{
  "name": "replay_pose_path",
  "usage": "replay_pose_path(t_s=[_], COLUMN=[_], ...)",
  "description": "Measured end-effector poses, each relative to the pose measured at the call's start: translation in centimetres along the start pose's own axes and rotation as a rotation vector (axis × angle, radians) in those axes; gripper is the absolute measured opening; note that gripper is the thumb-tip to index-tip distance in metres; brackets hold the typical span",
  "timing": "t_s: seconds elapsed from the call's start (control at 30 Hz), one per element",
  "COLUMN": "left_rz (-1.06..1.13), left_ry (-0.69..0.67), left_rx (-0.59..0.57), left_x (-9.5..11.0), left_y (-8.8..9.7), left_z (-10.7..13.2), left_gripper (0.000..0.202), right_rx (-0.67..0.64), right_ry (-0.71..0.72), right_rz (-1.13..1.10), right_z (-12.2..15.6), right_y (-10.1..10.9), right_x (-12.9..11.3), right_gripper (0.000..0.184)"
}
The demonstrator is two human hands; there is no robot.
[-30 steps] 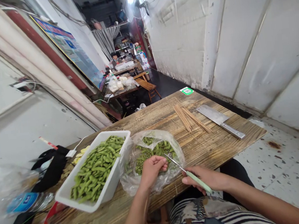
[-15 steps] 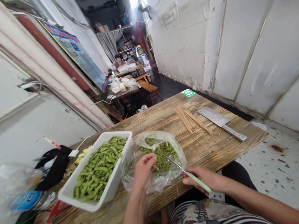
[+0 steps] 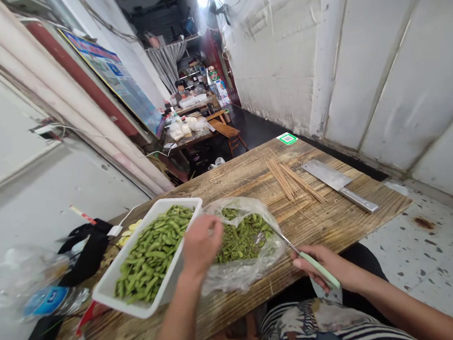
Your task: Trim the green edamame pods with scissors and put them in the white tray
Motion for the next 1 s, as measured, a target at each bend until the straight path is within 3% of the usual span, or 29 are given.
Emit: replay_pose_path(t_s=[0.03, 0.1, 0.2, 0.27, 0.37, 0.43, 0.53, 0.6, 0.67, 0.77, 0.87, 0.93, 1.0], left_rz=[0.13, 0.212, 0.014, -0.099, -0.127, -0.059, 0.225, 0.321, 0.362, 0.438, 0.441, 0.392, 0.355], left_ry=[-0.024, 0.051, 0.117, 0.128, 0.137, 0.142, 0.261, 0.335, 0.386, 0.395, 0.243, 0.106, 0.033], left_rx=[-0.166, -0.383, -0.539, -0.586, -0.607, -0.572, -0.362, -0.28, -0.294, -0.432, -0.605, -0.713, -0.775], left_x=[2.2, 5.4, 7.9, 8.3, 7.1, 5.7, 3.6, 3.3, 4.1, 6.9, 9.5, 10.3, 10.1], left_y=[-2.6, -7.0, -11.4, -12.8, -11.9, -9.5, -4.4, -2.5, -2.9, -6.5, -9.6, -10.1, -9.2], left_z=[1.6, 4.7, 7.1, 7.1, 5.0, 2.9, -0.1, -0.7, 0.2, 3.4, 7.2, 9.3, 10.4], left_gripper=[0.017, 0.024, 0.036, 0.029, 0.021, 0.024, 0.026, 0.026, 0.023, 0.017, 0.021, 0.028, 0.032], right_rx=[0.01, 0.034, 0.062, 0.067, 0.064, 0.072, 0.095, 0.099, 0.097, 0.104, 0.15, 0.163, 0.133], right_ry=[0.007, 0.03, 0.055, 0.05, 0.041, 0.04, 0.039, 0.041, 0.05, 0.07, 0.115, 0.151, 0.181], right_rz=[-0.005, -0.013, -0.035, -0.043, -0.039, -0.042, -0.053, -0.058, -0.06, -0.068, -0.053, 0.003, 0.086], right_z=[0.2, 0.6, 0.8, 0.9, 1.1, 1.2, 1.4, 1.4, 1.3, 0.8, 0.5, 0.8, 1.2], right_y=[0.2, 0.7, 1.4, 1.7, 2.0, 2.2, 2.5, 2.5, 2.4, 2.2, 2.3, 2.1, 1.3], right_x=[-0.1, -0.2, -0.3, -0.1, 0.3, 0.5, 0.5, 0.4, 0.4, 0.7, 0.6, -0.2, -1.6], right_gripper=[0.039, 0.038, 0.037, 0.037, 0.037, 0.038, 0.041, 0.041, 0.04, 0.039, 0.044, 0.046, 0.047])
Point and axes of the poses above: each hand's wrist, its own z-axis away from the middle knuckle, its own y-axis out of the back of the hand, x = y × z, the point moved 5 cm from there along -z, towards the middle knuckle, and after that the axes turned 8 degrees about x, right-handed, at the moved point
